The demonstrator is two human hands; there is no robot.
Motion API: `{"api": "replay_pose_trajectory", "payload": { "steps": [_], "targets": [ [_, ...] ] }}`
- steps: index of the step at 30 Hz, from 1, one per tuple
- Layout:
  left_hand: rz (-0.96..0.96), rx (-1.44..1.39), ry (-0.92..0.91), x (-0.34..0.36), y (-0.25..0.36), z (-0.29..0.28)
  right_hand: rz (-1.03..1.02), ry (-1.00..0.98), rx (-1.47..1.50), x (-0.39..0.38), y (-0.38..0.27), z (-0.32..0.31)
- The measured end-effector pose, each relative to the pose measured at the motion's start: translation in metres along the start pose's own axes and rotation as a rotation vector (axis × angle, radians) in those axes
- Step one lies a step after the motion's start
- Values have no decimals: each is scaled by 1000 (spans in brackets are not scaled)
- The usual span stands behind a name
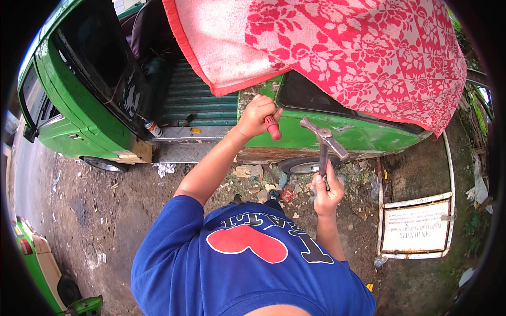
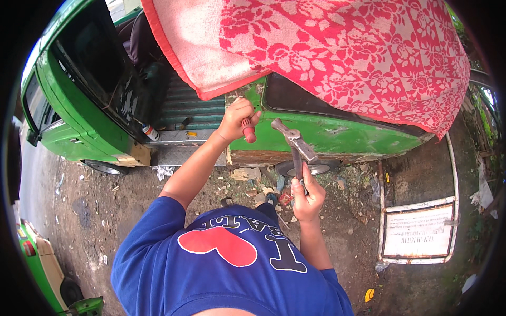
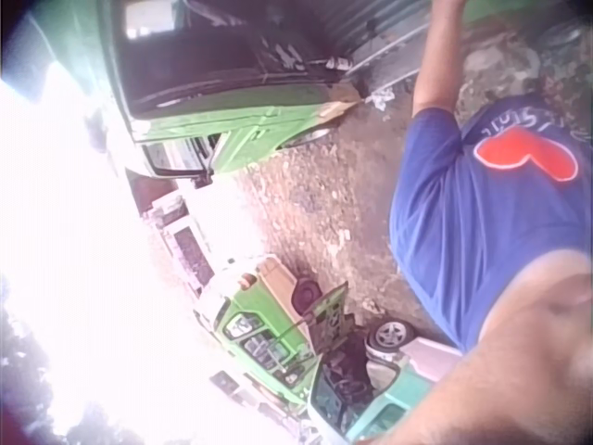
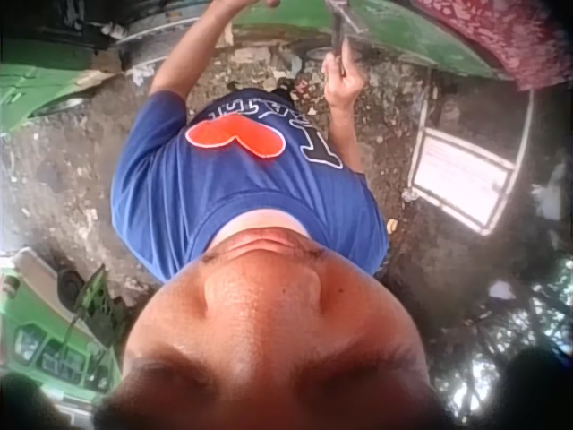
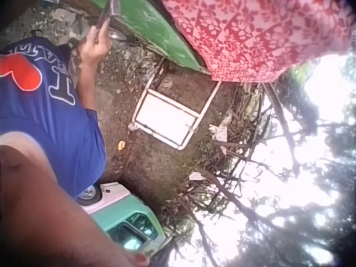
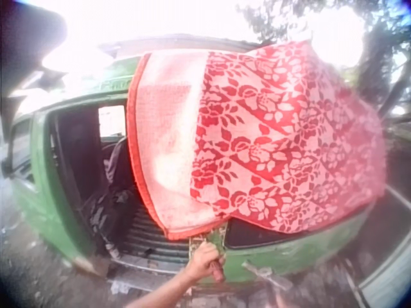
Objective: The person uses a hammer and a red-handled punch to repeatedly strike and adjust a green vehicle panel. They work along the lower edge and side of the panel, occasionally repositioning the punch and striking it with the hammer to flatten or align the metal.
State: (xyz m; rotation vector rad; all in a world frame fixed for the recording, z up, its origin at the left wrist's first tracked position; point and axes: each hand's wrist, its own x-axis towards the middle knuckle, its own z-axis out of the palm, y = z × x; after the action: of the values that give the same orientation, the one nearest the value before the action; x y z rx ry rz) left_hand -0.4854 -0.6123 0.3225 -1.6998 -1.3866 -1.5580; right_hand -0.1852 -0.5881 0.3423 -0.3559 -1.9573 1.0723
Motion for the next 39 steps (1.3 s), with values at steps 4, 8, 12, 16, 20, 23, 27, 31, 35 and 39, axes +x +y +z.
{"api": "replay_pose_trajectory", "payload": {
  "steps": [4,8,12,16,20,23,27,31,35,39],
  "targets": [
    [-3,-2,6,2,1,-1,-3,-6,0,0,2,0],
    [-6,-11,-5,1,0,-1,-15,-10,6,0,2,0],
    [-28,-20,-15,2,0,0,-76,-36,-69,0,5,-1],
    [-95,-57,27,11,2,2,-280,-22,-74,3,2,3],
    [-136,-63,91,18,4,3,-420,24,-16,6,-5,8],
    [-148,-38,80,23,4,5,-321,-20,-261,16,3,20],
    [-186,-59,74,22,5,6,-203,-25,-125,10,3,10],
    [-198,-48,85,22,4,4,-237,65,77,11,-7,12],
    [-198,-39,77,27,3,6,-164,-92,-198,21,7,15],
    [-200,-58,137,30,6,10,-38,71,300,20,-12,17]
  ]
}}
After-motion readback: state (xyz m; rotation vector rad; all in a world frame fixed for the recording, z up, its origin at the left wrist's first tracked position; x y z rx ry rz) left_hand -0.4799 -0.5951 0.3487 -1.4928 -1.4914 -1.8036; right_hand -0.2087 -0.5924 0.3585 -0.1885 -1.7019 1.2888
